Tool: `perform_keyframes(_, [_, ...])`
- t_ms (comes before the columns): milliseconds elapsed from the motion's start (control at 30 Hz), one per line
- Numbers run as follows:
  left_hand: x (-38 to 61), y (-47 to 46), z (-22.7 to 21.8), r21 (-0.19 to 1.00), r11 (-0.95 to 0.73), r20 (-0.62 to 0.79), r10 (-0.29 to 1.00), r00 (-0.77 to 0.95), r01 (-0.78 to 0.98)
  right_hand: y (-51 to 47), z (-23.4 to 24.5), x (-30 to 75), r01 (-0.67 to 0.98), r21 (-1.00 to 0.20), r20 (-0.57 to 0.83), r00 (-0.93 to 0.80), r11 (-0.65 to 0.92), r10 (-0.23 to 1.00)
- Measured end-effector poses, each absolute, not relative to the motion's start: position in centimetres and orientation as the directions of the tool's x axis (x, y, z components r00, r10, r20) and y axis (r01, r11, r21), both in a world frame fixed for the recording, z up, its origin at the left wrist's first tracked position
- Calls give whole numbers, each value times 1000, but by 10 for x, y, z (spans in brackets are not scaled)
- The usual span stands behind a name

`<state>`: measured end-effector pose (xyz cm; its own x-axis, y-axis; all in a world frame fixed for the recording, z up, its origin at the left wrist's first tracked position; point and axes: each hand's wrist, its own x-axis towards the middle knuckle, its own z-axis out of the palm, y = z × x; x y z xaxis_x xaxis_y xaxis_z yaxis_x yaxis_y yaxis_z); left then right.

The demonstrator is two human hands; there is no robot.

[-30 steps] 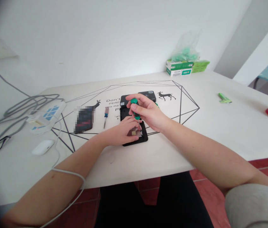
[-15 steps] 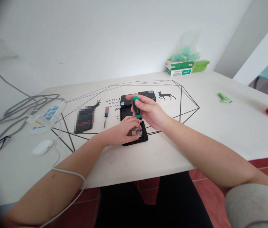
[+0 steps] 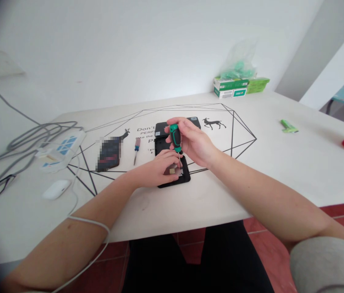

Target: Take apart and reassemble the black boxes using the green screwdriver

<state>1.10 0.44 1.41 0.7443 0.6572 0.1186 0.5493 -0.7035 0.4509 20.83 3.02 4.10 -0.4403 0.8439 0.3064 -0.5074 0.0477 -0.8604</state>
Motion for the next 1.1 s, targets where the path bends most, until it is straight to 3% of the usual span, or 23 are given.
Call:
perform_keyframes(167, [11,3,15,458,-708,135,653,745,538,31,39,210,-477,-864,369,-379,162,849])
perform_keyframes(333, [14,3,13,457,-712,170,657,734,532,29,38,212,-456,-879,353,-420,142,836])
perform_keyframes(567, [23,3,7,360,-717,235,688,686,597,27,40,211,-448,-889,327,-466,100,822])
perform_keyframes(867, [31,1,9,262,-713,199,699,686,650,31,38,212,-476,-874,330,-428,100,842])
perform_keyframes(1100, [31,-1,8,223,-721,213,692,689,656,35,36,213,-416,-887,382,-415,201,826])
